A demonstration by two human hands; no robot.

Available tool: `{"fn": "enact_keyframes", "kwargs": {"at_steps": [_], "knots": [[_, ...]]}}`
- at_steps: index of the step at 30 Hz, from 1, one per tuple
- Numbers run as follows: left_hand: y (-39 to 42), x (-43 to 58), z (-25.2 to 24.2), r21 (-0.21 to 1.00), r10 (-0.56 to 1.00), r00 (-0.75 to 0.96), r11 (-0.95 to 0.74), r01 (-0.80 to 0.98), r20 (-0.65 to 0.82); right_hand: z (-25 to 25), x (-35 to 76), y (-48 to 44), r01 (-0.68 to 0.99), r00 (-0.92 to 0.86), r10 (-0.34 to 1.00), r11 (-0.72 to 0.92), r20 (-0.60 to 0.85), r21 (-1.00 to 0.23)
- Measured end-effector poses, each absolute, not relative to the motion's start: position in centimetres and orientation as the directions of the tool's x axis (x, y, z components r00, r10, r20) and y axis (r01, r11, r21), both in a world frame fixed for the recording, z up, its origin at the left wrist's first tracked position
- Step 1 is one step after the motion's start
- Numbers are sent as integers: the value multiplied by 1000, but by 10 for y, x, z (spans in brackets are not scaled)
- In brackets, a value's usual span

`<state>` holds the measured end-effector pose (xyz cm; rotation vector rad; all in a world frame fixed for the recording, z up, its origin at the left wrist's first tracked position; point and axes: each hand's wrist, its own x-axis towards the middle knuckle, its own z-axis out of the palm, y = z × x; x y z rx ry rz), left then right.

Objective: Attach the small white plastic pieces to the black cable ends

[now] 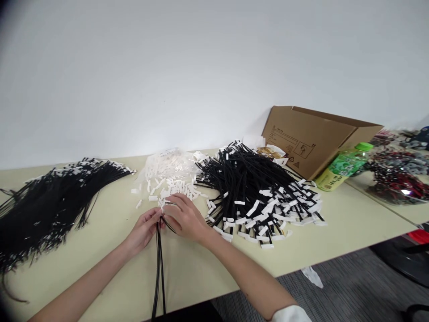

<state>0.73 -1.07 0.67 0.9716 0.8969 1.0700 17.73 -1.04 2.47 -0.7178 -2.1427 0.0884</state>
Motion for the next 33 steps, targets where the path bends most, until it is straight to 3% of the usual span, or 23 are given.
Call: {"fn": "enact_keyframes", "kwargs": {"at_steps": [5, 8, 28, 33], "knots": [[-11, 7, 9, 944, 980, 166, 158, -290, -113, 19, 174, -13, 416, -609, 345, 906, 714, -83], [-10, 7, 9, 941, 979, 157, 174, -292, -132, 11, 169, -12, 402, -618, 302, 915, 726, -38], [-9, 6, 7, 946, 978, 161, 175, -274, -134, 7, 168, -10, 382, -585, 261, 924, 768, -23], [-10, 6, 6, 940, 977, 167, 175, -294, -130, 8, 168, -8, 356, -551, 315, 926, 773, -123]]}}
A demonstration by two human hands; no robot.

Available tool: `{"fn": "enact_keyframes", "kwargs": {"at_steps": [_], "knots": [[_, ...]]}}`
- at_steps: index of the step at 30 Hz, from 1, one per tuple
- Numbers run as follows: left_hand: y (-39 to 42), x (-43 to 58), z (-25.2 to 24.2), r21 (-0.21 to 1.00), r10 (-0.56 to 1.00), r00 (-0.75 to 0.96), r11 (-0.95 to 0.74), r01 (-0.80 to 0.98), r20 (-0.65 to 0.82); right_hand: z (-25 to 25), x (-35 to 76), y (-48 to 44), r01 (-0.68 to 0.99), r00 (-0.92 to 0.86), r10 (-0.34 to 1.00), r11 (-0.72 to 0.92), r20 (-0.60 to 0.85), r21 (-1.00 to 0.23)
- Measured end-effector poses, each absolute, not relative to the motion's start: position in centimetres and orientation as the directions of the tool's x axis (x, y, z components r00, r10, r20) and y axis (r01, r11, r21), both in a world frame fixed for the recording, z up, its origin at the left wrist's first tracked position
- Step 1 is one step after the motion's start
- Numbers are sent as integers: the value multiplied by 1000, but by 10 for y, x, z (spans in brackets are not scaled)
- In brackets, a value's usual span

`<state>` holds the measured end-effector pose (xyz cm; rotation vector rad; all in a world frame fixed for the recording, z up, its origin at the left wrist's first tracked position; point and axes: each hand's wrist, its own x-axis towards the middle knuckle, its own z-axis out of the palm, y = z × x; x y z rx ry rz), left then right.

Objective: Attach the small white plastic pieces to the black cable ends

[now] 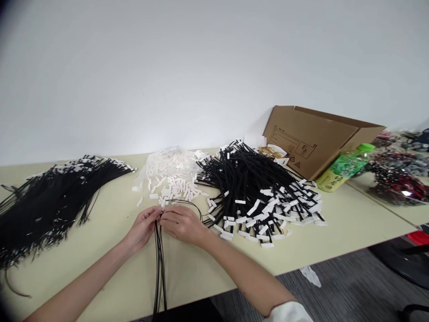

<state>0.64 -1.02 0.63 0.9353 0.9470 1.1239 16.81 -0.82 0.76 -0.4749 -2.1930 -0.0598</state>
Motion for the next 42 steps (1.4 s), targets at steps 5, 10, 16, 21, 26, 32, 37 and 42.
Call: {"fn": "enact_keyframes", "kwargs": {"at_steps": [5, 10, 16, 21, 26, 32, 37, 42], "knots": [[-11, 6, 9, 942, 973, 197, 171, -288, -116, 14, 167, -12, 134, -353, 598, 794, 720, -593], [-10, 4, 9, 939, 984, 135, 156, -306, -120, 34, 174, -12, -341, -125, 898, 361, 422, -868], [-9, 3, 5, 945, 985, 137, 143, -296, -106, 51, 207, 9, -450, 277, 912, 400, 301, -798], [-9, 3, 6, 957, 988, 125, 125, -263, -94, 54, 230, 18, -80, 553, 719, 550, 422, -831], [-8, 3, 5, 952, 986, 136, 134, -277, -99, 45, 216, 9, 434, 152, 666, 619, 731, -654], [-9, 4, 7, 941, 984, 148, 141, -306, -100, 27, 184, -3, 643, -205, 626, 666, 752, -379], [-11, 7, 10, 939, 982, 159, 147, -311, -101, 25, 181, -6, 667, -231, 623, 661, 747, -345], [-11, 7, 9, 936, 980, 180, 144, -322, -89, 25, 180, -8, 648, -276, 624, 682, 731, -338]]}}
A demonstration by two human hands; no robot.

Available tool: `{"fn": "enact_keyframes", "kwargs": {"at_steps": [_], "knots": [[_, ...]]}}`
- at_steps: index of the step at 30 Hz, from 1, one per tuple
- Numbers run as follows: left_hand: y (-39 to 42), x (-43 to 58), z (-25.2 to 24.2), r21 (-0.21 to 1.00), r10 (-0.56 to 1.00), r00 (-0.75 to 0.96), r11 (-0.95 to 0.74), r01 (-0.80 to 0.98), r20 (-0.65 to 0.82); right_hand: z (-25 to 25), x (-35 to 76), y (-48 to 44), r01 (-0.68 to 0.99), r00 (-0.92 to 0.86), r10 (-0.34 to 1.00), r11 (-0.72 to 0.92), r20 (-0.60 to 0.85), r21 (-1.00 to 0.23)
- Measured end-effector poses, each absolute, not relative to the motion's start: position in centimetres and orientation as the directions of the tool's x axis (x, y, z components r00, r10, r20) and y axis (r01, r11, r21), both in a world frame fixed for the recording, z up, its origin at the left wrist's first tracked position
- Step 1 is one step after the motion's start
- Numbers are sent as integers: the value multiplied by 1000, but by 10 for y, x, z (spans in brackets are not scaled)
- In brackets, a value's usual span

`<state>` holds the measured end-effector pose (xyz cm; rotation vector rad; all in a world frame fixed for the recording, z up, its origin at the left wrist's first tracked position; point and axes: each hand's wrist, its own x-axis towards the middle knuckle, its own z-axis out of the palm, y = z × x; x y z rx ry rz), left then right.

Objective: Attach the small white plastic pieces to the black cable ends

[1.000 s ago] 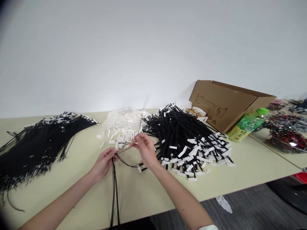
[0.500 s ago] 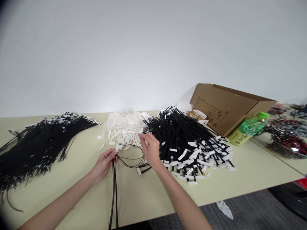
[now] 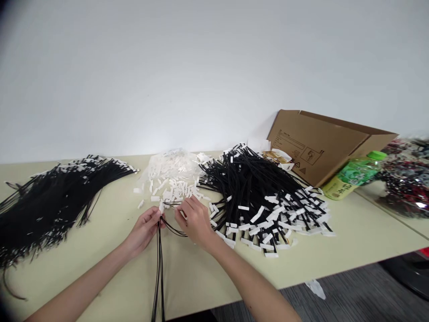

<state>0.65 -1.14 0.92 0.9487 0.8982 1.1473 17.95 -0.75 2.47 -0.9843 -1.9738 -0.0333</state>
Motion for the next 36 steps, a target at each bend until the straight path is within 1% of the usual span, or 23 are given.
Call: {"fn": "enact_keyframes", "kwargs": {"at_steps": [20, 29, 33, 36], "knots": [[-10, 4, 4, 947, 975, 209, 133, -292, -72, 22, 177, -8, 640, -300, 607, 700, 736, -317], [-9, 4, 2, 980, 981, 190, 60, -191, -23, 22, 176, -9, 599, -261, 639, 695, 724, -398], [-10, 5, 3, 987, 983, 184, 51, -150, -22, 23, 176, -10, 587, -268, 634, 704, 725, -399], [-10, 5, 4, 987, 984, 177, 55, -152, -28, 24, 176, -10, 605, -285, 642, 696, 711, -387]]}}
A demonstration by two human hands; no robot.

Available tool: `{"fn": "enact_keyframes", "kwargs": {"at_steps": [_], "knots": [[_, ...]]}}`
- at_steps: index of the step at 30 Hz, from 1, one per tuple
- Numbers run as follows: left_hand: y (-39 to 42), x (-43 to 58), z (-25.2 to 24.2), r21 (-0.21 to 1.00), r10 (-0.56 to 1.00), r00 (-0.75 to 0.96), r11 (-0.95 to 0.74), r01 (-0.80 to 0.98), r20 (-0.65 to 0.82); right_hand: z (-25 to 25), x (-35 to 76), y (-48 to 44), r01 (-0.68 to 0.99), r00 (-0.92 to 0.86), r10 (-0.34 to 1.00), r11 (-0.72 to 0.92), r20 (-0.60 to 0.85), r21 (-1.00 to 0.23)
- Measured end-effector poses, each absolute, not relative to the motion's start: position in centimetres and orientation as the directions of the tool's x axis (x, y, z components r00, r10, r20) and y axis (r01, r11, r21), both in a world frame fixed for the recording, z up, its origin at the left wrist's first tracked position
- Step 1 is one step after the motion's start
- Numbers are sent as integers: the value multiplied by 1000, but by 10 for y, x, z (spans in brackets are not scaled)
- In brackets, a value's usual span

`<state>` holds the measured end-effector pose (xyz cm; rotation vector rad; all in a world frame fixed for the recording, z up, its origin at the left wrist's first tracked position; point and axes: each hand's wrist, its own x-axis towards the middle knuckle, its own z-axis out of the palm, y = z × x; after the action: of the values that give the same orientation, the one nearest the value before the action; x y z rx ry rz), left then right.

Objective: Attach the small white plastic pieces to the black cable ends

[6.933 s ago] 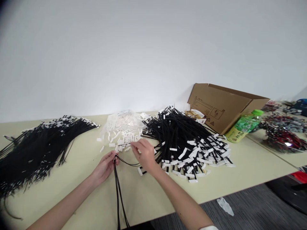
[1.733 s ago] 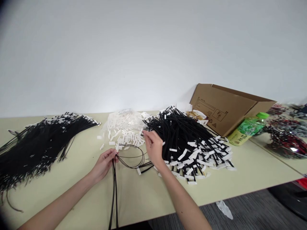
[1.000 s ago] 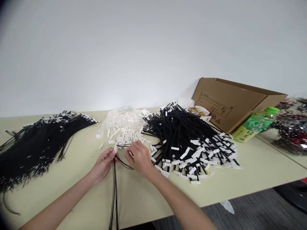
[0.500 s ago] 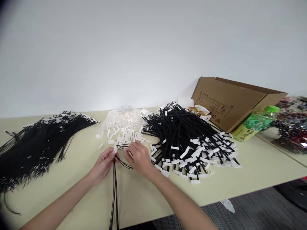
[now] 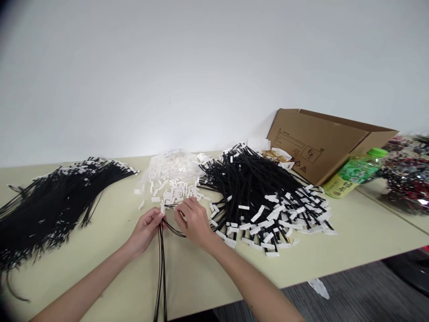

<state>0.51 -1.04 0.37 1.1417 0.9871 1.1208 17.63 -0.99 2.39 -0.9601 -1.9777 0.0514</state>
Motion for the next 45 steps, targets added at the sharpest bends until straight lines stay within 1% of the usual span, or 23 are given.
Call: {"fn": "enact_keyframes", "kwargs": {"at_steps": [5, 12, 16, 21, 34, 45], "knots": [[-10, 5, 4, 978, 982, 184, 71, -195, -34, 25, 177, -11, 625, -318, 633, 700, 706, -346], [-10, 4, 3, 989, 977, 212, 44, -139, -14, 25, 177, -11, 633, -283, 624, 692, 729, -347], [-11, 3, 1, 995, 968, 250, 30, -93, -6, 22, 177, -8, 587, -333, 593, 739, 733, -330], [-10, 3, 1, 996, 965, 260, 38, -87, -14, 21, 176, -9, 520, -397, 565, 788, 724, -330], [-12, 3, 7, 999, 956, 293, 22, -37, -10, 27, 177, -11, 414, -421, 613, 786, 669, -459], [-13, 4, 5, 998, 955, 297, 23, -52, -6, 25, 176, -11, 401, -411, 628, 776, 661, -488]]}}
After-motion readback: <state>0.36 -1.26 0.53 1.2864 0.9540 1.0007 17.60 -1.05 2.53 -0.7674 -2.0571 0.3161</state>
